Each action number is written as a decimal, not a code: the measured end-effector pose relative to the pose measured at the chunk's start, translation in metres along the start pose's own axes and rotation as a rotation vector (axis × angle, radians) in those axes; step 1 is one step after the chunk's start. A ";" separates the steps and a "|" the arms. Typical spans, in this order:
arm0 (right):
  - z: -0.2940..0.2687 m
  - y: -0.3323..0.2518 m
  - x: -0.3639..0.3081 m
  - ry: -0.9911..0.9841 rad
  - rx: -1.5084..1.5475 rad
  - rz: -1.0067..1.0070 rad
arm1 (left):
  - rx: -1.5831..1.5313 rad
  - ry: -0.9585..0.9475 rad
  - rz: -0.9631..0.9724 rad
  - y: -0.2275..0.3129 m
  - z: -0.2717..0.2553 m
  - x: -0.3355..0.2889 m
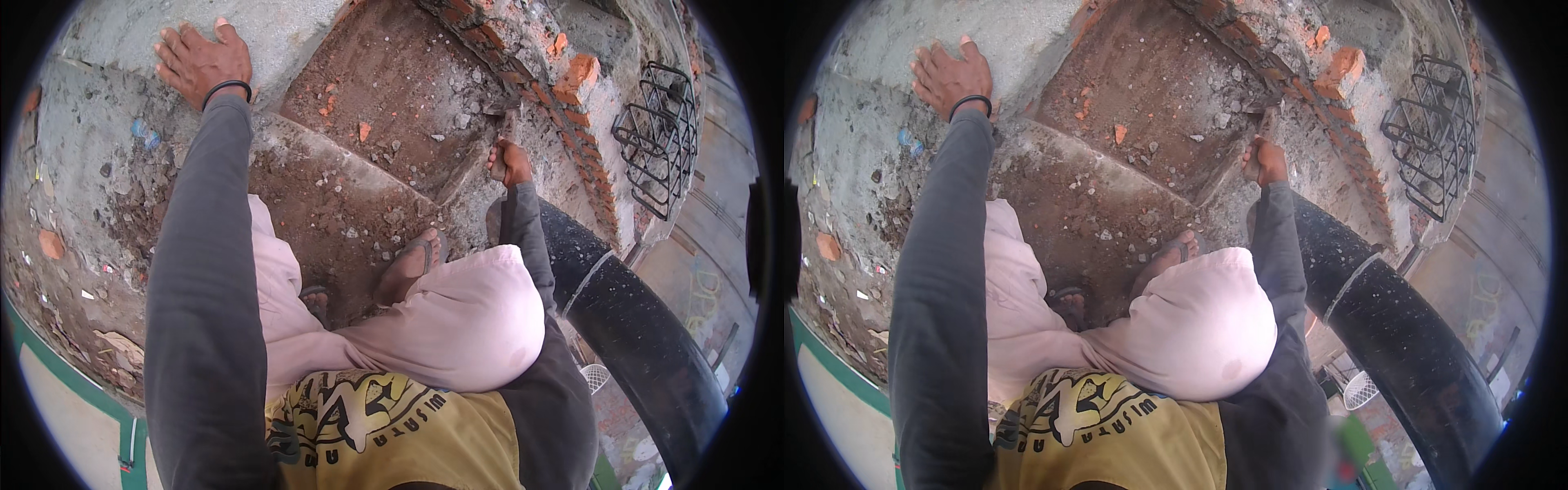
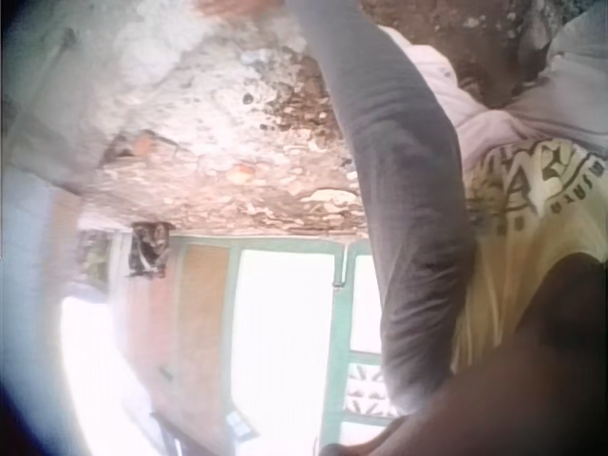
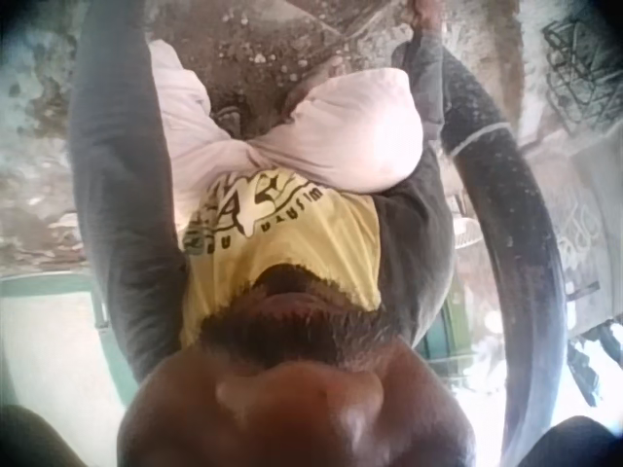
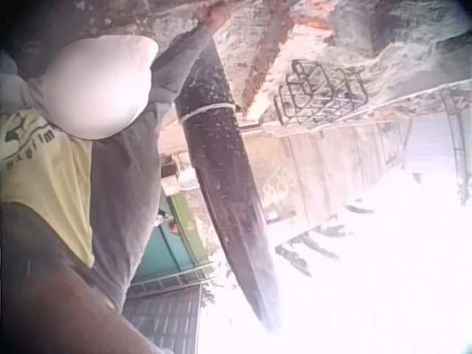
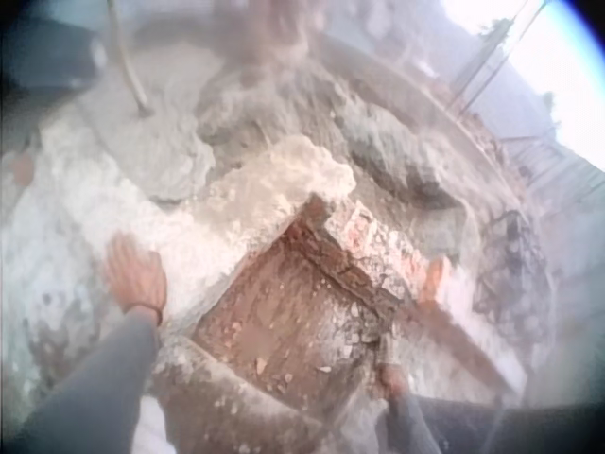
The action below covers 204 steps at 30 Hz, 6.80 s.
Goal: The person places a rebar cage into a hole and uses a hammer to break apart bricks and level the concrete foundation.
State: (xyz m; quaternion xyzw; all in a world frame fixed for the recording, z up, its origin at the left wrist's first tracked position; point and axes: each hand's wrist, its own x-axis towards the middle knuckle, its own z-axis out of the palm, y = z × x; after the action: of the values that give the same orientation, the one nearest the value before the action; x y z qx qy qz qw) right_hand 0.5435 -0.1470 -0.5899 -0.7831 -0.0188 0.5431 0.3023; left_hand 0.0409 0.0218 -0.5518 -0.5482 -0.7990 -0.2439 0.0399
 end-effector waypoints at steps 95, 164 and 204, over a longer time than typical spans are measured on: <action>0.080 0.034 0.010 0.611 -0.068 -0.398 | 0.284 -0.139 -0.127 0.039 -0.020 0.012; 0.066 0.050 0.027 0.477 0.046 -0.449 | 0.225 -0.117 -0.100 0.029 -0.012 0.010; 0.046 0.038 0.094 -0.023 0.764 0.018 | 0.194 -0.115 -0.103 0.047 -0.012 0.002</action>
State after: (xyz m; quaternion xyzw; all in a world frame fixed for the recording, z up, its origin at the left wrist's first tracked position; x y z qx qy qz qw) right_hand 0.5311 -0.1237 -0.6984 -0.6079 0.1886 0.5223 0.5676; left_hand 0.0798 0.0312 -0.5243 -0.5132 -0.8468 -0.1353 0.0345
